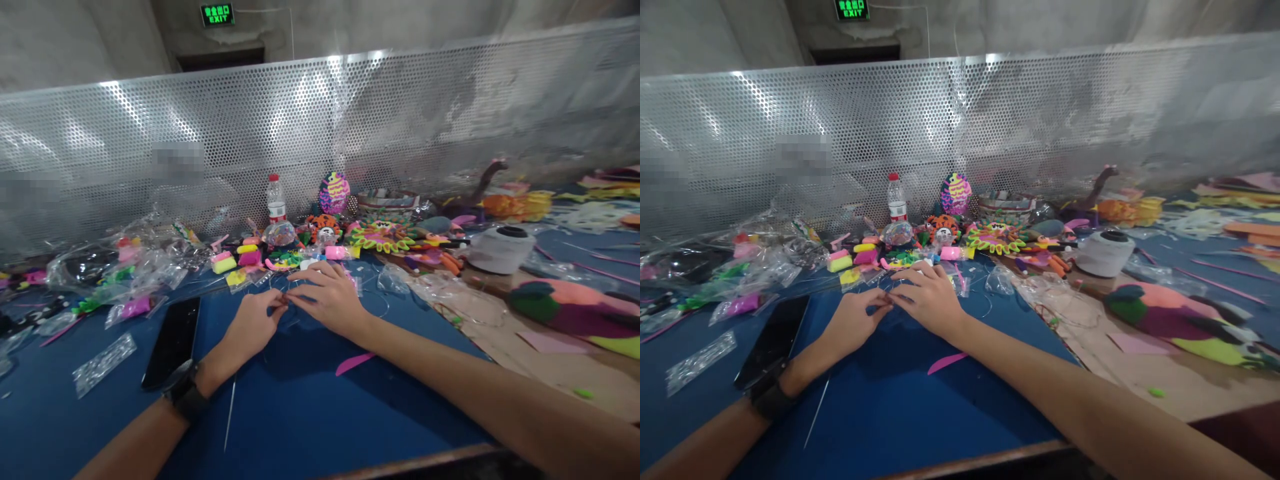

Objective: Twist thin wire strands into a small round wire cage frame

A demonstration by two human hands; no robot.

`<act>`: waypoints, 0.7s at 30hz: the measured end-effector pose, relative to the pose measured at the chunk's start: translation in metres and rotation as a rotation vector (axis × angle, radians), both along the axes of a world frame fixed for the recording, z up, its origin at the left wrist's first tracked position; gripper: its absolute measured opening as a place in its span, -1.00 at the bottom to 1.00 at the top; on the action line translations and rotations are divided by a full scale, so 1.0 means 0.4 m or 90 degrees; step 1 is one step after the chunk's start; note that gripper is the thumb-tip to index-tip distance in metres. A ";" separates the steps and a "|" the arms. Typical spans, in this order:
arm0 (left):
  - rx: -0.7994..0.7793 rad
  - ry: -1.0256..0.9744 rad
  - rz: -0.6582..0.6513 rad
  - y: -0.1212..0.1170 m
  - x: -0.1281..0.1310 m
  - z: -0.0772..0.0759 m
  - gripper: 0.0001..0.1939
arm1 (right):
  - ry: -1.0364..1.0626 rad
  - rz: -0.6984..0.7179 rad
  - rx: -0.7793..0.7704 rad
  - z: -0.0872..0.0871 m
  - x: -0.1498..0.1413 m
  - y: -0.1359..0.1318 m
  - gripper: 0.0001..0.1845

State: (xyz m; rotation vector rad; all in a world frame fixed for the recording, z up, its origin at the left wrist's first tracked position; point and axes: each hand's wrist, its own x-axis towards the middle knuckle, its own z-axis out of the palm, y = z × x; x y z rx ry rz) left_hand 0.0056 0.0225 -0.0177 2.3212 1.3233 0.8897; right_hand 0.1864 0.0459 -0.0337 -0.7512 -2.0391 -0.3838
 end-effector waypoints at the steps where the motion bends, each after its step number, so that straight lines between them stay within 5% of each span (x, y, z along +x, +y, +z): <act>1: -0.001 0.000 0.006 0.000 0.000 0.000 -0.91 | 0.002 -0.002 -0.010 -0.004 0.000 0.003 -0.79; 13: 0.017 0.001 0.072 -0.009 0.007 0.012 -0.85 | -0.032 0.022 -0.110 0.006 -0.001 -0.015 -0.82; 21: 0.085 -0.040 0.054 -0.005 0.002 0.014 -0.88 | -0.114 -0.008 0.010 0.005 0.009 0.002 -0.79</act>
